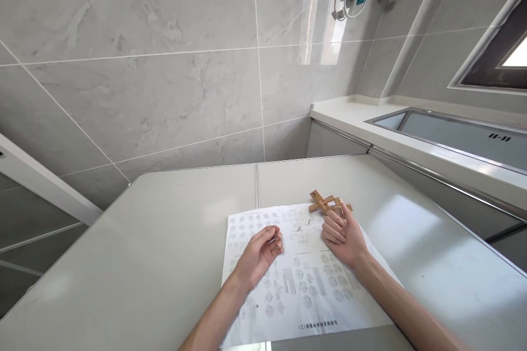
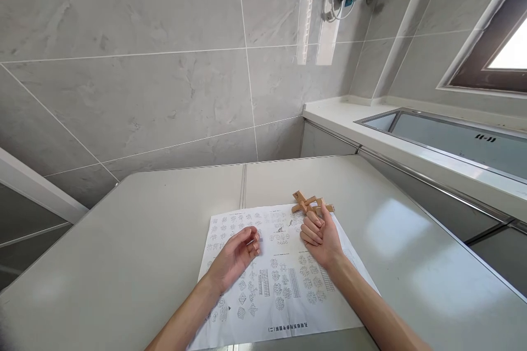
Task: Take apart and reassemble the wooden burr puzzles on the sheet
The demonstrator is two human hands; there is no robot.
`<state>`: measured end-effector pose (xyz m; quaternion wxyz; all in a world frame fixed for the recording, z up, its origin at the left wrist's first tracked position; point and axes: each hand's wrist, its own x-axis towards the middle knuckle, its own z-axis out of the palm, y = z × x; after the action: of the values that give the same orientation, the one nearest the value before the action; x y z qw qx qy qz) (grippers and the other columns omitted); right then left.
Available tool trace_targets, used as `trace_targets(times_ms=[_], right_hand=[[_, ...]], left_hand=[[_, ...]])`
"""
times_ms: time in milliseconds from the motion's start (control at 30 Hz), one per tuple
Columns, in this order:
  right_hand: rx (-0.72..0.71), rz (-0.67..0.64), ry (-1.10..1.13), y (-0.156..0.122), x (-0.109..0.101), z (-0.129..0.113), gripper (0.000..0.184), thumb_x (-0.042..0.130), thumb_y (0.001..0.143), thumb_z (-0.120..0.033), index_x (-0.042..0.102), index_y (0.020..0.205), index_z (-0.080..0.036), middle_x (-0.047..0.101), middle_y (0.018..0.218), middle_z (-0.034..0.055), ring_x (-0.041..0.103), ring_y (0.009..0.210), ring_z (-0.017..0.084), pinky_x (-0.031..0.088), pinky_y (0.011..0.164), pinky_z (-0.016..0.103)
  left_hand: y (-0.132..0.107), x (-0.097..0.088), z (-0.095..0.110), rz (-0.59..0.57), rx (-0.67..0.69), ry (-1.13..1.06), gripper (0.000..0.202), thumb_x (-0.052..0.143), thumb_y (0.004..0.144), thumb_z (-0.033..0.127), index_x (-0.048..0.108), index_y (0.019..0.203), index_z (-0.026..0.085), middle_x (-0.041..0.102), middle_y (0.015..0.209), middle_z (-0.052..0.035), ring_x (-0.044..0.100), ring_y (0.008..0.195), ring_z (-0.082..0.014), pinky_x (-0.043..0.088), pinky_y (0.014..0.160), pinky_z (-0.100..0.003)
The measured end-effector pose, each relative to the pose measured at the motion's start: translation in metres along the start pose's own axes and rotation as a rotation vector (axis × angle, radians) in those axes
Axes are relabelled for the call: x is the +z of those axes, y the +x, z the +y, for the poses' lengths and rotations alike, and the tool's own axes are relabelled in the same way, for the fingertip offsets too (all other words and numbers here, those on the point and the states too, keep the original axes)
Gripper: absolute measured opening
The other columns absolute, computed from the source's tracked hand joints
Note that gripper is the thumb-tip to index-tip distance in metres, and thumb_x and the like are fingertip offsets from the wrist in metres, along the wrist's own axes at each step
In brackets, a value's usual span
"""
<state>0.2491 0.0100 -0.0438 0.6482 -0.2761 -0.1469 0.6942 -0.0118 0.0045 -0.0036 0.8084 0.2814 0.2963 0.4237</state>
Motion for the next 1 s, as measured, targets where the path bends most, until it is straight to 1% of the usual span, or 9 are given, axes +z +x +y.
trace_targets(times_ms=[133,233,333,433,533,633,733,833,1000], right_hand=[[-0.004,-0.018,0.070,0.003,-0.006,-0.001,0.056,0.073,0.097,-0.054,0.040,0.062,-0.025,0.032,0.046,-0.0094,0.017,0.037,0.008,0.022,0.037,0.027],[0.028,-0.042,0.163,0.006,-0.011,-0.002,0.055,0.074,0.098,-0.048,0.038,0.064,-0.024,0.036,0.046,-0.0095,0.025,0.035,0.007,0.027,0.036,0.024],[0.085,-0.047,0.283,0.008,-0.015,-0.002,0.053,0.065,0.105,-0.043,0.034,0.066,-0.025,0.037,0.047,-0.0098,0.033,0.034,0.007,0.032,0.035,0.023],[0.118,-0.037,0.374,0.009,-0.016,-0.002,0.050,0.054,0.111,-0.042,0.032,0.069,-0.026,0.037,0.047,-0.0100,0.036,0.034,0.008,0.035,0.034,0.024],[0.121,-0.020,0.409,0.009,-0.017,-0.002,0.046,0.047,0.114,-0.043,0.035,0.073,-0.026,0.038,0.048,-0.0105,0.038,0.033,0.008,0.035,0.032,0.024],[0.126,-0.010,0.401,0.010,-0.017,-0.002,0.041,0.044,0.115,-0.043,0.041,0.078,-0.026,0.037,0.047,-0.0116,0.038,0.031,0.008,0.036,0.031,0.024],[0.125,-0.016,0.376,0.011,-0.019,-0.001,0.037,0.047,0.114,-0.044,0.045,0.082,-0.025,0.036,0.047,-0.0124,0.039,0.031,0.007,0.036,0.031,0.022],[0.106,-0.034,0.329,0.012,-0.021,-0.001,0.032,0.056,0.110,-0.042,0.048,0.085,-0.024,0.037,0.047,-0.0131,0.040,0.032,0.007,0.038,0.032,0.020],[0.066,-0.026,0.264,0.013,-0.022,0.000,0.029,0.063,0.107,-0.039,0.051,0.085,-0.024,0.037,0.046,-0.0135,0.038,0.032,0.006,0.037,0.033,0.018]], left_hand=[[0.000,0.000,0.000,-0.002,0.003,-0.004,0.016,0.081,0.091,0.029,0.074,0.094,0.014,0.062,0.093,-0.0053,0.056,0.077,-0.0135,0.048,0.077,-0.031],[0.000,0.001,0.000,0.001,-0.003,-0.004,0.017,0.081,0.092,0.029,0.074,0.094,0.014,0.061,0.093,-0.0051,0.056,0.077,-0.0133,0.049,0.077,-0.030],[-0.001,0.001,0.000,0.002,-0.012,0.004,0.016,0.080,0.093,0.029,0.074,0.093,0.014,0.061,0.094,-0.0054,0.056,0.078,-0.0133,0.049,0.078,-0.029],[-0.001,0.000,0.000,0.004,-0.016,0.012,0.016,0.078,0.095,0.029,0.074,0.095,0.014,0.060,0.094,-0.0056,0.056,0.081,-0.0137,0.050,0.079,-0.028],[-0.001,-0.001,-0.001,0.002,-0.017,0.022,0.017,0.079,0.095,0.030,0.075,0.096,0.014,0.059,0.094,-0.0054,0.056,0.082,-0.0137,0.050,0.078,-0.028],[0.000,-0.002,-0.001,-0.009,-0.017,0.040,0.018,0.079,0.094,0.032,0.074,0.095,0.014,0.060,0.093,-0.0051,0.056,0.081,-0.0135,0.050,0.079,-0.028],[0.000,-0.004,-0.002,-0.006,-0.017,0.048,0.020,0.081,0.092,0.033,0.074,0.095,0.014,0.060,0.093,-0.0049,0.057,0.081,-0.0136,0.050,0.079,-0.028],[0.000,-0.004,-0.003,0.004,-0.013,0.046,0.021,0.083,0.090,0.033,0.074,0.095,0.015,0.061,0.092,-0.0048,0.057,0.079,-0.0133,0.050,0.078,-0.028],[-0.001,-0.002,-0.002,0.009,-0.017,0.059,0.021,0.084,0.089,0.033,0.073,0.095,0.015,0.062,0.092,-0.0045,0.058,0.078,-0.0132,0.050,0.079,-0.028]])
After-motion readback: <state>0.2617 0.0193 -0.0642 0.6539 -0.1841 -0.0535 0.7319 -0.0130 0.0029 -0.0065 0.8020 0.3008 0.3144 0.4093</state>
